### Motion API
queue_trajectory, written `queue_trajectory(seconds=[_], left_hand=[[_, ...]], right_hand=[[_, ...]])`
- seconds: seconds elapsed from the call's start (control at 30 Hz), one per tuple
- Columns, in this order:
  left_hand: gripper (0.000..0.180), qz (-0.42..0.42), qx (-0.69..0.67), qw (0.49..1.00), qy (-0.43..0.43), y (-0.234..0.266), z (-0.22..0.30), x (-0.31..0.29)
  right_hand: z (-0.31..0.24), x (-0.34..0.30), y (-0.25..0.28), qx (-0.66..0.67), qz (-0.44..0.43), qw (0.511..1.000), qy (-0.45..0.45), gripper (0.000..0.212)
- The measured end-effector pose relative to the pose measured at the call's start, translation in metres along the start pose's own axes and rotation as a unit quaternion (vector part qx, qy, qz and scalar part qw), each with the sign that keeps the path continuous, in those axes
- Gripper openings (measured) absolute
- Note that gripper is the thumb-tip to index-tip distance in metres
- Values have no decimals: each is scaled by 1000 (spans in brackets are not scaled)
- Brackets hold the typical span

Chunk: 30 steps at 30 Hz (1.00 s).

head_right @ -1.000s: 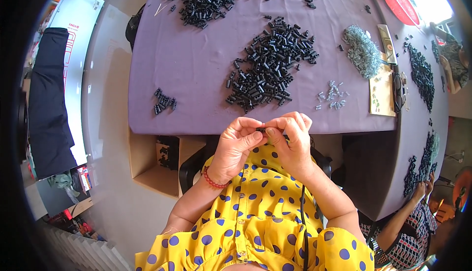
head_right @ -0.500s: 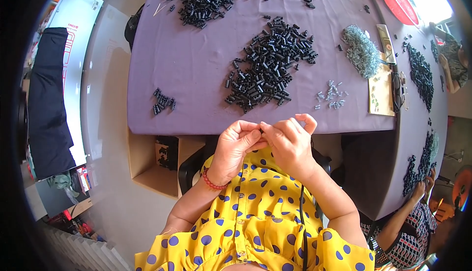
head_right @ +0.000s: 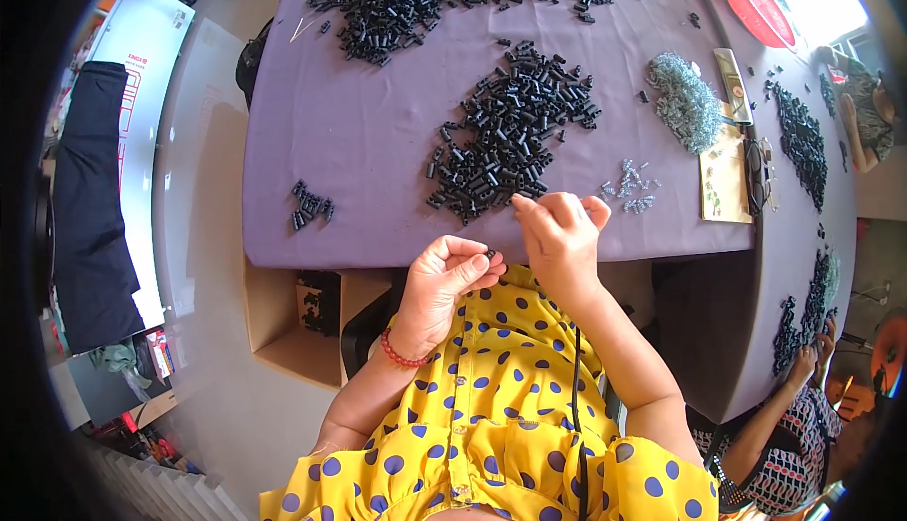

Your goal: Assemble small metal components into black plastic parts by hand at a workbench.

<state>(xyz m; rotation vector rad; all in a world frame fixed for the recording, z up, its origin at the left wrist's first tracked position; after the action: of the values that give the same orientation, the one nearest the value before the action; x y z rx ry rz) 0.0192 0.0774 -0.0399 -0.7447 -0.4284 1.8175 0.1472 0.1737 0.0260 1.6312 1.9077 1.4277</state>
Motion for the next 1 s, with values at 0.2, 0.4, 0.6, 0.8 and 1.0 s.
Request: queue_trajectory(seconds=[0.2, 0.4, 0.6, 0.8, 1.0], left_hand=[[13, 11, 7, 1000, 1, 3, 1, 0], [13, 11, -1, 1000, 2, 3, 1, 0], [14, 10, -8, 1000, -1, 2, 3, 0], [14, 8, -23, 1000, -4, 5, 6, 1], [15, 2, -10, 1000, -15, 3, 8, 4]], right_hand=[[-3, -4, -17, -92, -46, 993, 52, 31], [-7, 10, -23, -90, -73, 992, 53, 24], [-13, 14, -26, -171, -123, 970, 121, 15], [1, 16, 1, 177, -106, 977, -59, 12], [16, -9, -20, 557, -241, 724, -329, 12]])
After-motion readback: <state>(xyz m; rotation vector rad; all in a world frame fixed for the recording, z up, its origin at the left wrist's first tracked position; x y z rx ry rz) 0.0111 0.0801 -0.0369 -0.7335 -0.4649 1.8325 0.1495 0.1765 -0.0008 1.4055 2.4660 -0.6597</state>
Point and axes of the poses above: each hand's wrist, its own x-axis towards the middle knuckle, its own y-axis out of the back of the hand, z = x × y, the point moved 7 cm from there along x, towards the middle knuckle, and after that the axes turned 14 degrees about -y, right-handed, at the moved point
